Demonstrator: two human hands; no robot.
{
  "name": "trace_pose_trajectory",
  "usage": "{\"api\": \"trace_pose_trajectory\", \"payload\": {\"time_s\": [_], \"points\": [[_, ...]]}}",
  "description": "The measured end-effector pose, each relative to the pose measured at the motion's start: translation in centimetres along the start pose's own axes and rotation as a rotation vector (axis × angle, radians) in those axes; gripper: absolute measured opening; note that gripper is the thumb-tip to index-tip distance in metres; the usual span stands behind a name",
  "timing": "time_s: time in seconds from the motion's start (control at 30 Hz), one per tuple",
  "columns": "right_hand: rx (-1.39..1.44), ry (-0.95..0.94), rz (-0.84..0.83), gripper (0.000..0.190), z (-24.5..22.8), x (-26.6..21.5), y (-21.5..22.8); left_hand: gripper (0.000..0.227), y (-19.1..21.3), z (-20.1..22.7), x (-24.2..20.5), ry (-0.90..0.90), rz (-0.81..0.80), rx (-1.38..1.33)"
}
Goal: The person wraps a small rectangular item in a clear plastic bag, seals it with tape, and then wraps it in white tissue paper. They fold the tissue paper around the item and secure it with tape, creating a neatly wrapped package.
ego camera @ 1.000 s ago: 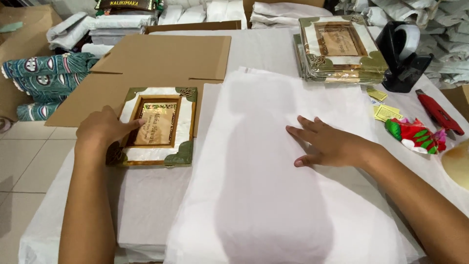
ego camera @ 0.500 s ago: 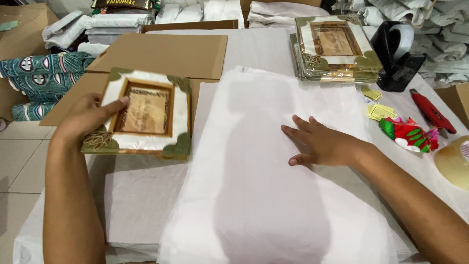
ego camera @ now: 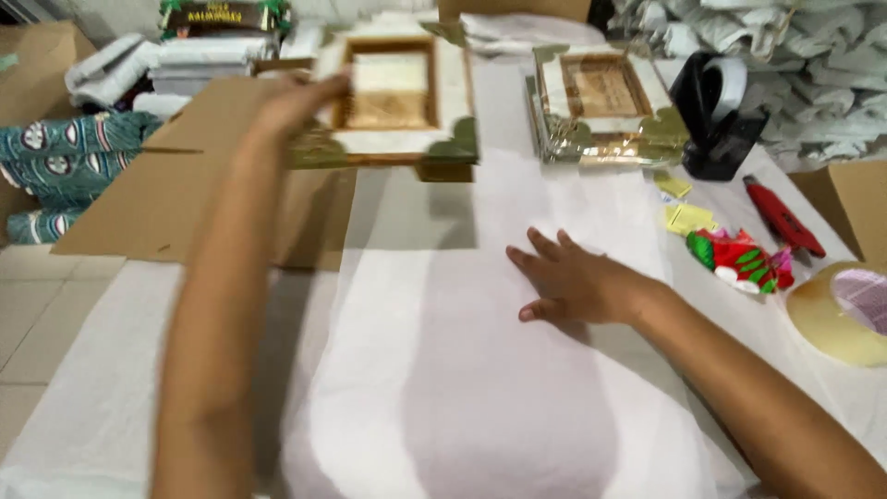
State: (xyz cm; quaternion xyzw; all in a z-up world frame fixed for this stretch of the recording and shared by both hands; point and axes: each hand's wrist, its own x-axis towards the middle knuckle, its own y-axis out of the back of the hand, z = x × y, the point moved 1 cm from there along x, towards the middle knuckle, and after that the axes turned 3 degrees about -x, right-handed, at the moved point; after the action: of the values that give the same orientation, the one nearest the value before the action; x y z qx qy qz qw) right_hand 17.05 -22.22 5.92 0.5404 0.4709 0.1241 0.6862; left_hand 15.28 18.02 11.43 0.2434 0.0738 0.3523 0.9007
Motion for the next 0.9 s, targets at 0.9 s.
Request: {"api": "trace_pose_trajectory", "payload": {"time_s": [0.9], "points": [[-0.098,-0.002,0.014,0.084,-1.3,-1.2,1.9,0.069,-24.1,-7.4,22.2,-0.179,-0.008,0.138]]}}
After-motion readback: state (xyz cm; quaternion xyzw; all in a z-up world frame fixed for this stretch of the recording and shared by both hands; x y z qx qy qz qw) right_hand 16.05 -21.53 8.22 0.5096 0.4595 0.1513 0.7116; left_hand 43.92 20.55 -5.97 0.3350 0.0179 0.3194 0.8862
